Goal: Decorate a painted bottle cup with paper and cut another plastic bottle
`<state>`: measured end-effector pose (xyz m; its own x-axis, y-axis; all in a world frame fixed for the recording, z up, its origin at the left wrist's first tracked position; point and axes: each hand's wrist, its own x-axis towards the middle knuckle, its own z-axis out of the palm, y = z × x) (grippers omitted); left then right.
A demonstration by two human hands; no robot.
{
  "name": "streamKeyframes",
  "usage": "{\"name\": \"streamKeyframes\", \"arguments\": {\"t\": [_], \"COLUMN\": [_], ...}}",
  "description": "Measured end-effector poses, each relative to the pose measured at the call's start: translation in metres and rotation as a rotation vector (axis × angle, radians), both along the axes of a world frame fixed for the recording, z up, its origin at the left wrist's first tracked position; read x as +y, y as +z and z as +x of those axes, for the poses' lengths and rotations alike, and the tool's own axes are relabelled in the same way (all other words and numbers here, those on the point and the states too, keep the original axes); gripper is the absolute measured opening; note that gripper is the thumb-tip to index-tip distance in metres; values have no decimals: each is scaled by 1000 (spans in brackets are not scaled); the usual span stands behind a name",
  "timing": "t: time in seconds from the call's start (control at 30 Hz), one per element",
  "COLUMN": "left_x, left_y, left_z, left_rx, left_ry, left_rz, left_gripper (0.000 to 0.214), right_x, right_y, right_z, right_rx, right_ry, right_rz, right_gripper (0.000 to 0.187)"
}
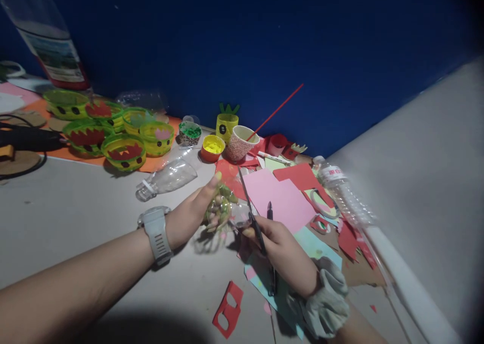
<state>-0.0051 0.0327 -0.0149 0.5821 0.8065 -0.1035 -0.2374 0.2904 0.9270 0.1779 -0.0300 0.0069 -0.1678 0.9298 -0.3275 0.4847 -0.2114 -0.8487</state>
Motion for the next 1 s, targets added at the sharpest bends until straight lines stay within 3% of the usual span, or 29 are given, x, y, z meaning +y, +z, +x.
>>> {"name": "streamKeyframes", "arguments": {"t": [0.1,0.2,0.3,0.43,0.6,0.83,1.0], "left_x": [2,4,3,0,-3,1,1], "left_y": [-6,-8,-3,6,9,8,11], "left_z": [1,2,1,0,0,1,2], "left_rx": [-74,-162,-238,-257,-262,-236,-205], "left_ry": [8,56,41,-92,-88,-1,50], "left_rz": [-98,-204,-139,-39,-56,-54,-78], "left_gripper": [52,46,44,42,30,35,37], "right_x": [0,0,-1,0,1,-2,-5], "right_y": [2,4,2,-8,-11,2,0], "right_z": [1,3,5,8,8,0,-2], "right_rx": [-11,162,387,636,767,622,668], "right_ry": [-18,37,152,290,277,-6,16], "right_rz": [4,-79,-213,-411,-598,-407,-365], "right_gripper": [28,31,49,74,70,44,48]}}
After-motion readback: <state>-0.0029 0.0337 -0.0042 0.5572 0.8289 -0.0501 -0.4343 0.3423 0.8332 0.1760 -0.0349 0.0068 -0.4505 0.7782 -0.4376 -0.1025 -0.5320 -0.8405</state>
